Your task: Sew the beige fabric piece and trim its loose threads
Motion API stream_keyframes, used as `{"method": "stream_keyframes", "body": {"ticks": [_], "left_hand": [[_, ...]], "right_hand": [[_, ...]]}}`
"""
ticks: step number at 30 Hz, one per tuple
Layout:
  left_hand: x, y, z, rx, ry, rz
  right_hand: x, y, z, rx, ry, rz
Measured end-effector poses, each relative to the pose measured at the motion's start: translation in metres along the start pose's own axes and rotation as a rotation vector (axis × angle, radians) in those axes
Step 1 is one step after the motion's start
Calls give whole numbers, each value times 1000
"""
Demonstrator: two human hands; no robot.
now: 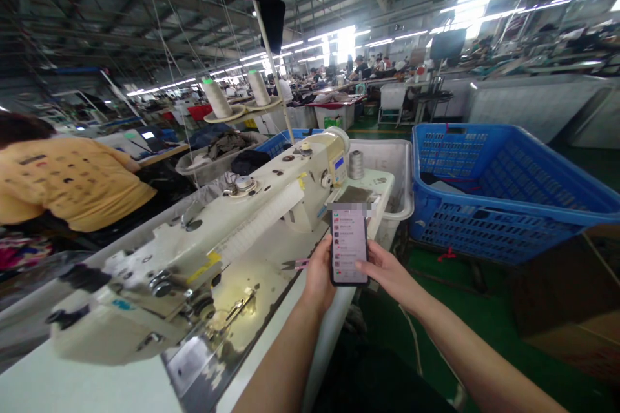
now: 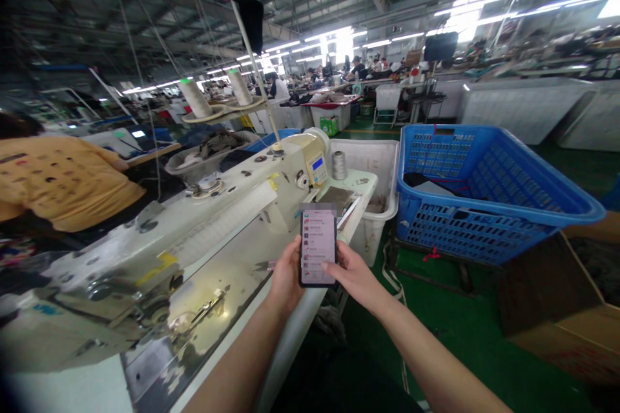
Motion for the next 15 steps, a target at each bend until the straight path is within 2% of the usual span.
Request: {"method": "stream_keyframes", "body": {"ticks": [4, 9, 15], "left_hand": [[0, 1, 0, 9, 0, -18], [0, 0, -2, -9, -3, 3], [-1, -1, -3, -4, 25, -24]], "right_hand": [[-4, 0, -2, 79, 42, 7], [4, -3, 0, -2, -20, 3], [3, -4, -1, 48, 16, -2]]}}
Point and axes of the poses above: each hand's wrist, its own y-axis away from the middle knuckle, its own z-axis out of the palm, x = y × z, the point moved 5 cm from there along -y, towards the middle knuckle, and after that the axes turned 4 degrees about z, right-handed, at the moved point
